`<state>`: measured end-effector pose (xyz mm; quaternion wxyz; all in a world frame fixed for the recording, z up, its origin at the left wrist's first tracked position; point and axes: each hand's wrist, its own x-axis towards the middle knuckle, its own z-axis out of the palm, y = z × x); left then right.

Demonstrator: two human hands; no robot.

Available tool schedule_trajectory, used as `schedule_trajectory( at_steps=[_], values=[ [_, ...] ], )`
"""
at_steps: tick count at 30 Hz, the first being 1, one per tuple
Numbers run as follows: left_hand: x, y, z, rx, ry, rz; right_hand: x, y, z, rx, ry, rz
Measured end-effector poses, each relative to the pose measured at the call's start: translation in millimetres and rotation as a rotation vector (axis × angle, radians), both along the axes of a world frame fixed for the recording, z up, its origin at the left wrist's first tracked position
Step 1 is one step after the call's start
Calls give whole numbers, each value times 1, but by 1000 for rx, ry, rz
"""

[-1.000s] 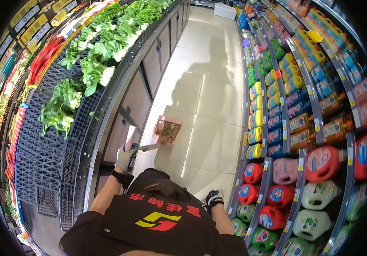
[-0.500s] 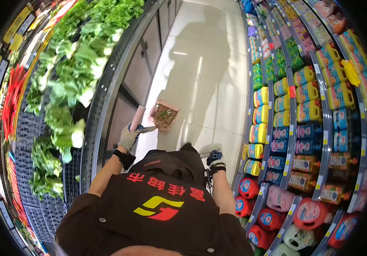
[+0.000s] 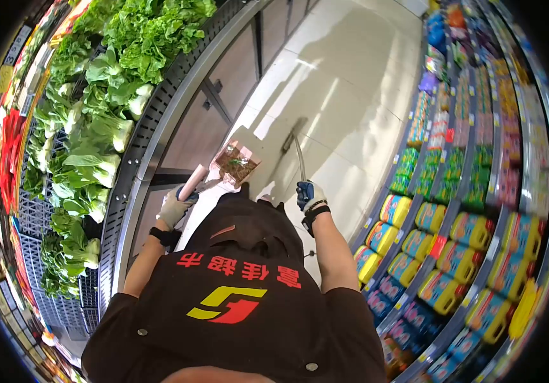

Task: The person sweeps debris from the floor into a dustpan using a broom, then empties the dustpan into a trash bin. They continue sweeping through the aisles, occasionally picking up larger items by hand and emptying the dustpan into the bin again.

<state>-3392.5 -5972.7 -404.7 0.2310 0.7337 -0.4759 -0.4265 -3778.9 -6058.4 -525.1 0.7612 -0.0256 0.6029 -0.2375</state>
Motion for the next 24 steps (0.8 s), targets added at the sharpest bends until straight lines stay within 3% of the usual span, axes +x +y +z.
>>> schedule_trajectory(
  at_steps=[10, 12, 16, 18, 24],
  values=[
    [5, -104, 5, 343, -72, 72, -15, -156, -5, 112, -38, 419],
    [2, -121, 2, 305, -37, 106, -22, -194, 5, 98, 72, 555],
    [-14, -168, 4, 367, 86, 215, -47, -266, 8, -19, 230, 554],
    [-26, -195, 2, 368, -9, 183, -69, -319, 9, -35, 213, 723],
    [-92, -297, -8, 283, -49, 207, -126, -484, -5, -155, 311, 739]
  ],
)
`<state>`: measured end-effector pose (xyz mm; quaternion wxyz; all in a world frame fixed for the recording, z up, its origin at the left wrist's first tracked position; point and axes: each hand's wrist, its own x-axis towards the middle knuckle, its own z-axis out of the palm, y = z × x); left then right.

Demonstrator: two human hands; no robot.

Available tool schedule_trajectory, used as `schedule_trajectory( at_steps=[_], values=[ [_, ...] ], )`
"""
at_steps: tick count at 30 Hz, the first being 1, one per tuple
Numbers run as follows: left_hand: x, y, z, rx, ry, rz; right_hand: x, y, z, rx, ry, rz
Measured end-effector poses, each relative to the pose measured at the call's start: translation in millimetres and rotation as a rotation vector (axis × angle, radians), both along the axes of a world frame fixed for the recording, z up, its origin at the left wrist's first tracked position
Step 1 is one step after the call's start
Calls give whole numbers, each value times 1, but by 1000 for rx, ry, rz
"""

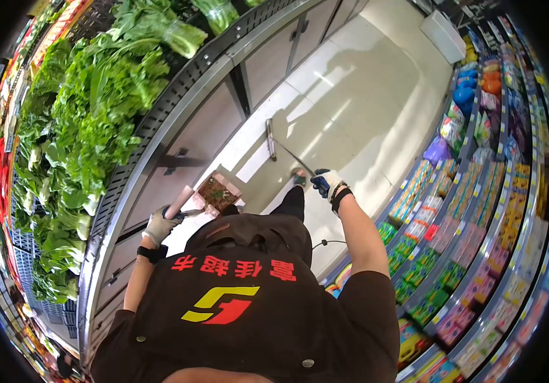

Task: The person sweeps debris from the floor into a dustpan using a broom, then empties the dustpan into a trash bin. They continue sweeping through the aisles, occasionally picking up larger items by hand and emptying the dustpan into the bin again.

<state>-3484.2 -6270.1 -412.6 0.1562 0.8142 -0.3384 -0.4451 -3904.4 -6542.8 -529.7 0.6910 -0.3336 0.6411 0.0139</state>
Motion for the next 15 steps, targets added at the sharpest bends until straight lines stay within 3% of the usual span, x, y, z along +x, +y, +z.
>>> schedule_trajectory(
  at_steps=[4, 9, 12, 15],
  values=[
    [-60, -74, 5, -14, -52, 154, -31, -105, 15, -103, 32, 135],
    [-96, -131, -56, 76, 52, 283, -24, -199, 30, -270, 228, 442],
    [-128, -171, -64, 48, 66, 434, -15, -247, -62, -578, 464, 834],
    [-144, -195, -87, 0, 53, 442, 17, -257, -42, -657, 604, 1060]
  ],
)
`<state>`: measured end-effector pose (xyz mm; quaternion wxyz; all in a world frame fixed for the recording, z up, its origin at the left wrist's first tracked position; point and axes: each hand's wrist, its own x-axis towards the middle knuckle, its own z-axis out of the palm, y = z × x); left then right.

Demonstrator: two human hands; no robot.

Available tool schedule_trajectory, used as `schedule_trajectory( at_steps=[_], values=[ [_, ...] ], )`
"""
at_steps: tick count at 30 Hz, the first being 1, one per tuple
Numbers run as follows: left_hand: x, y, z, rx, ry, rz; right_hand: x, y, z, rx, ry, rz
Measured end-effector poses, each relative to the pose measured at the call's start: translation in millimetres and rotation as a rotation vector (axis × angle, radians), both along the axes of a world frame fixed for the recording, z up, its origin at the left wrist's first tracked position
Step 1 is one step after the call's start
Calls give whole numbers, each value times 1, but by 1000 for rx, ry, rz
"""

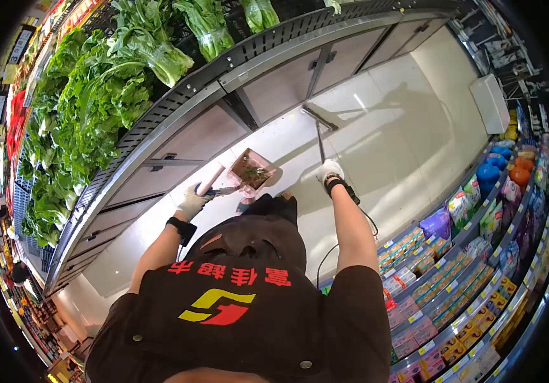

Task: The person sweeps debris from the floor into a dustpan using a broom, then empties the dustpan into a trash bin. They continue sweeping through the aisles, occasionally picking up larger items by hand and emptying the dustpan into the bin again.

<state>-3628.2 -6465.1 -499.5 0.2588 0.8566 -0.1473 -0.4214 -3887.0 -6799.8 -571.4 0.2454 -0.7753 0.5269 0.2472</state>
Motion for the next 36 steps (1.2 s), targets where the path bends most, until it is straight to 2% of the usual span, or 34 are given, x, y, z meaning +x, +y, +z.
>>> schedule_trajectory(
  at_steps=[3, 5, 6, 7, 9, 11, 13, 14, 17, 18, 20, 21, 22, 23, 24, 26, 28, 31, 32, 35, 36],
  values=[
    [-10, -14, -12, 17, -73, -4, 3, 22, 2, 18, 12, 137],
    [-7, -23, -12, -9, -72, -146, -15, 56, -9, 28, -22, 295],
    [-3, -28, -11, 39, 39, -186, -21, 72, 0, 95, 0, 317],
    [-2, -27, -23, 29, 44, -187, -25, 90, 14, 163, 22, 338],
    [-2, -18, -61, -34, -61, -284, -47, 122, 22, 172, -133, 266],
    [-6, -23, -59, -58, -19, -248, -59, 142, 41, 306, -83, 161],
    [-5, -32, -28, -115, -95, -403, -68, 160, 69, 300, -56, 156],
    [-6, -37, -4, -77, -22, -315, -79, 167, 58, 311, -110, 183],
    [-5, -32, -8, -110, -20, -389, -93, 179, 62, 266, -84, 7],
    [-11, -29, -14, -97, -90, -372, -93, 180, 67, 261, -57, -46],
    [-8, -23, -49, -154, -50, -457, -95, 179, 71, 236, -54, -220],
    [-8, -31, -31, -71, 62, -351, -86, 180, 96, 254, -83, -310],
    [-8, -31, -29, -34, 129, -287, -95, 184, 89, 223, -53, -316],
    [-11, -31, -7, -17, 16, -218, -100, 192, 76, 204, -23, -302],
    [-7, -28, -3, -45, -19, -249, -103, 198, 72, 53, -7, -175],
    [3, -24, 8, -71, -64, -263, -110, 198, 70, 64, 2, -159],
    [11, -21, 32, 12, 3, -115, -95, 192, 70, 88, 35, -146],
    [27, 5, 33, -38, -64, -56, -43, 179, 63, 111, 89, 8],
    [29, 12, 38, -11, -73, -11, -22, 175, 67, 127, 35, 17],
    [48, 48, 10, -61, -34, 57, 38, 182, 54, 213, 10, 190],
    [50, 53, 19, -71, -27, 108, 50, 192, 42, 187, -17, 214]
  ],
)
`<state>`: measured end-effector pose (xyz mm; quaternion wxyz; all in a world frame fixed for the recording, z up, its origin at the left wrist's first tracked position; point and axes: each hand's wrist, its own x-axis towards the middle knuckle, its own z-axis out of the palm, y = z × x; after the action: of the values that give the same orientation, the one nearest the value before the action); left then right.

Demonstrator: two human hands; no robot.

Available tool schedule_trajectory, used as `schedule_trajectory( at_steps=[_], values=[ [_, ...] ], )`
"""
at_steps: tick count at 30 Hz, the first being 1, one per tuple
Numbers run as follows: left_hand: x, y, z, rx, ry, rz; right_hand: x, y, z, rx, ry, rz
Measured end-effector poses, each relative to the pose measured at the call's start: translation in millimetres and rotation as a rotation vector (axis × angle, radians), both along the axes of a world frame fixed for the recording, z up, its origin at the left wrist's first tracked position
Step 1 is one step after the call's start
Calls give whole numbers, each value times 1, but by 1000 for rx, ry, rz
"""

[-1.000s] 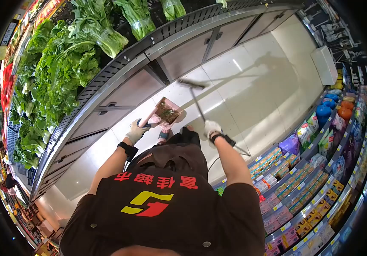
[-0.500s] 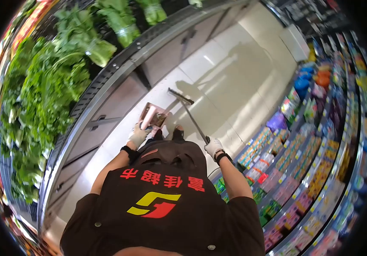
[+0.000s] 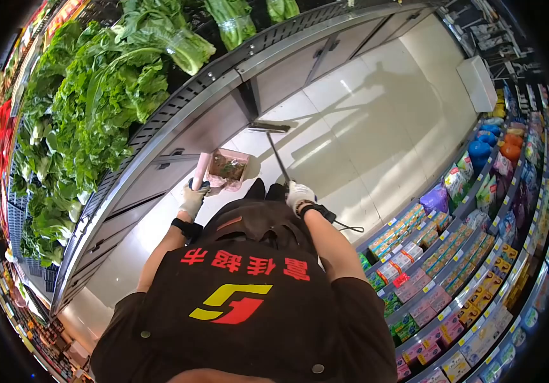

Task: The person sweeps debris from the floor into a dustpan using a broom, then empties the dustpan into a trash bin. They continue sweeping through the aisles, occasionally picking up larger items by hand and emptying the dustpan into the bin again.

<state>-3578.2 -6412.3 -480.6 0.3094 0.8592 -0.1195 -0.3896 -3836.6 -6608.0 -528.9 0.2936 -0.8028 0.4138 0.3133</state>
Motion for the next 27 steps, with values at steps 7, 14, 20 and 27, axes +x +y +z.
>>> schedule_trajectory(
  at_steps=[7, 14, 20, 27],
  values=[
    [53, 59, -66, -92, -137, -64, 28, 48, -2, 57, -44, 282],
    [65, 36, -5, 74, -148, -101, -18, 38, 32, 132, -24, 254],
    [43, 56, -54, -232, -251, -228, -33, 34, 55, 68, -18, -74],
    [-9, -28, 14, -90, 32, -371, -148, 38, 52, 112, -104, -782]
  ],
)
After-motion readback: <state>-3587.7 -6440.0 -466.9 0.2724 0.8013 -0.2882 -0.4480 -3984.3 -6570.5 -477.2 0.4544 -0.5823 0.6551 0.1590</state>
